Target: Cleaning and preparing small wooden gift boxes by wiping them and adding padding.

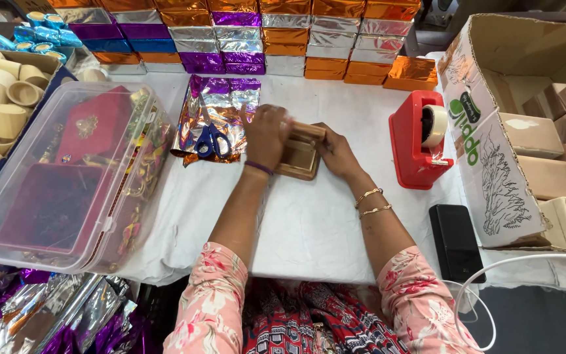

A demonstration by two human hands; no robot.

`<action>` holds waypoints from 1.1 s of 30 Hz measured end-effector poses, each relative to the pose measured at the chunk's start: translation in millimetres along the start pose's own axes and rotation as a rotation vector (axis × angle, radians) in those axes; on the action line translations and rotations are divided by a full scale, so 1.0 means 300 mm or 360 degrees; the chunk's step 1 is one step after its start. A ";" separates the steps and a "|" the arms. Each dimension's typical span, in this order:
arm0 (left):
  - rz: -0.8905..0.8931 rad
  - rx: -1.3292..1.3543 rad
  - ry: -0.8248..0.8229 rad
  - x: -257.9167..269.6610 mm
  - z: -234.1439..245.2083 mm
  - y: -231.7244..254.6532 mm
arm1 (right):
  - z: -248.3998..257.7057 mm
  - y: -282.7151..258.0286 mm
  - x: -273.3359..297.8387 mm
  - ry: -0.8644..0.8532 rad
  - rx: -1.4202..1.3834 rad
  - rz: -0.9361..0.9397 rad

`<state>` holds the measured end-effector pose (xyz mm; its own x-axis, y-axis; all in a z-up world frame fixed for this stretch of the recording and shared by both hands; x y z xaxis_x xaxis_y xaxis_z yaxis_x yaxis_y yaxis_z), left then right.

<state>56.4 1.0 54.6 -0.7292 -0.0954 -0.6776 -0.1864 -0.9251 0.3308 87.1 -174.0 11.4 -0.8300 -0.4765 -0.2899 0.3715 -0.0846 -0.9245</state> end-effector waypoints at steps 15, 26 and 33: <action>-0.0151 -0.0002 0.0213 0.004 0.056 0.075 | -0.007 -0.005 0.008 0.0008 0.0146 -0.0011; 0.0266 0.0178 0.0088 -0.033 0.081 -0.110 | -0.003 -0.011 0.003 0.0086 0.0033 0.0026; 0.0895 0.0559 0.0107 0.004 -0.066 -0.389 | 0.034 0.065 -0.009 0.0264 -0.0015 -0.0066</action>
<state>90.3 101.7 2.3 -0.7376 -0.5616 -0.3749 -0.0012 -0.5541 0.8324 100.9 -183.3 -3.4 -0.9022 -0.3215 -0.2874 0.3319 -0.0925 -0.9388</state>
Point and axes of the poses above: each hand's wrist, its own x-axis away from the middle knuckle, its own z-axis out of the back of the hand, y = z × x, the point moved 8 cm from there along -x, towards the middle knuckle, and after that the axes turned 7 degrees about -x, right-handed, at the moved point
